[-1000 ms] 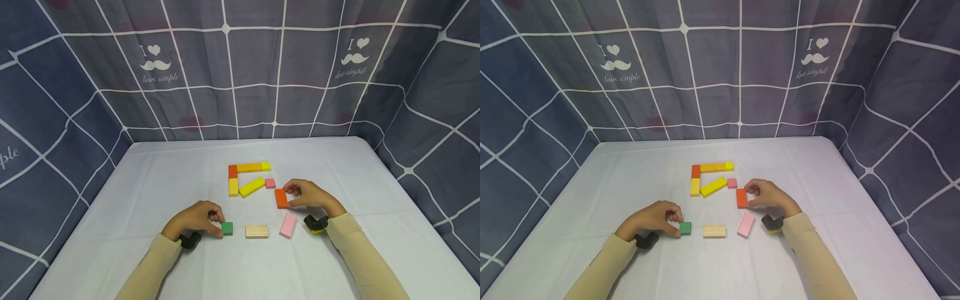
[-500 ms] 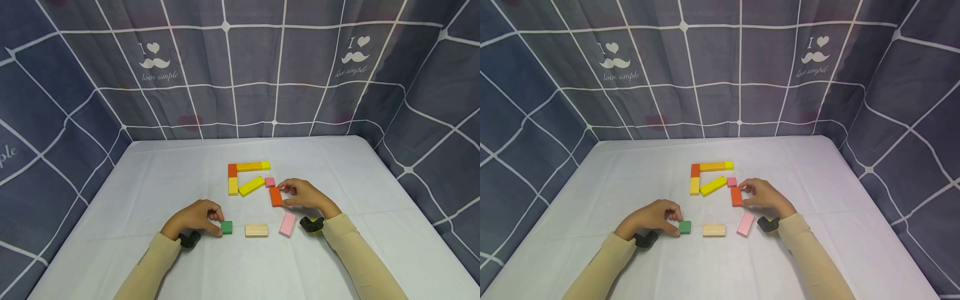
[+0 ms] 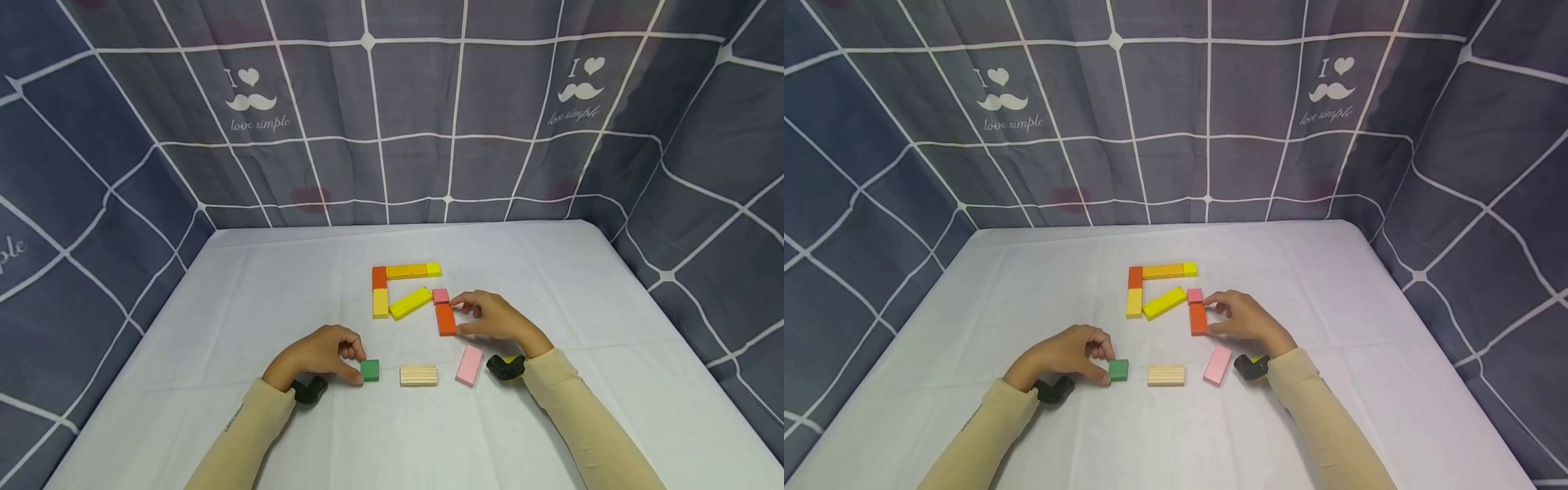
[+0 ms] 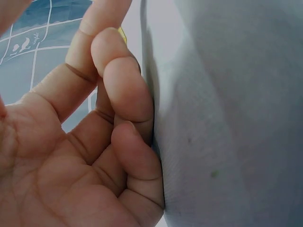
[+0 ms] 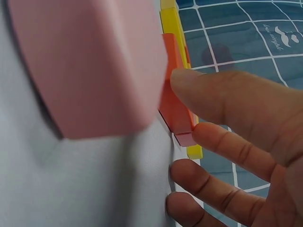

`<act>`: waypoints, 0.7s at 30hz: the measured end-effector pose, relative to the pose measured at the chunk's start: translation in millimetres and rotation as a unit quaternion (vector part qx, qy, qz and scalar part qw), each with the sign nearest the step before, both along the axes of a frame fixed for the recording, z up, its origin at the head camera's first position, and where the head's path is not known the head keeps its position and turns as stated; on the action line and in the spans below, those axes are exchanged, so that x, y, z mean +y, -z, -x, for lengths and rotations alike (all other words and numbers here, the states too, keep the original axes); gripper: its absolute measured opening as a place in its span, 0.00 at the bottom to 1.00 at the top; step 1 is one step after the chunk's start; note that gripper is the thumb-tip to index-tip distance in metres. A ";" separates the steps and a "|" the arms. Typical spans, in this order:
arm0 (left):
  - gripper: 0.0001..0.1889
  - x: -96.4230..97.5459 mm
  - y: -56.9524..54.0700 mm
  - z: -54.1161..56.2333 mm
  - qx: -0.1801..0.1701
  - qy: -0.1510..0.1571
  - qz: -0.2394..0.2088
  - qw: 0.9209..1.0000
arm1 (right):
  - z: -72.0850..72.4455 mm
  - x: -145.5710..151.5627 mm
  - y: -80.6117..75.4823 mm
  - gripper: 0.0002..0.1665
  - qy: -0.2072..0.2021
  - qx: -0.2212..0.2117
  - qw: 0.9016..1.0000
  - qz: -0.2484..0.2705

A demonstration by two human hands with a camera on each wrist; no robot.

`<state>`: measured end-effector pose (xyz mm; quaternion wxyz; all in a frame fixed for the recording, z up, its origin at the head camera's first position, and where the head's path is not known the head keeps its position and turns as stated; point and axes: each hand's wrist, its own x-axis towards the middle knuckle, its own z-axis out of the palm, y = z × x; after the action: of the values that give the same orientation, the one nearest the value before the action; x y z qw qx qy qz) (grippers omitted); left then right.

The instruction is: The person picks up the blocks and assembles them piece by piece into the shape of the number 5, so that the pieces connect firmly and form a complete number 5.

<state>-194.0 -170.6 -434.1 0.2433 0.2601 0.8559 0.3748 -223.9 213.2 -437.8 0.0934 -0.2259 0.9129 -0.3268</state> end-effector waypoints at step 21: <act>0.13 -0.4 2.2 1.9 -0.003 0.000 0.001 1.000 | -1.8 -1.9 -0.6 0.29 -0.006 0.003 1.000 0.003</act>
<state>-196.0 -171.0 -436.3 0.2464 0.2592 0.8552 0.3751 -222.1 211.3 -437.2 0.0922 -0.2324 0.9109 -0.3282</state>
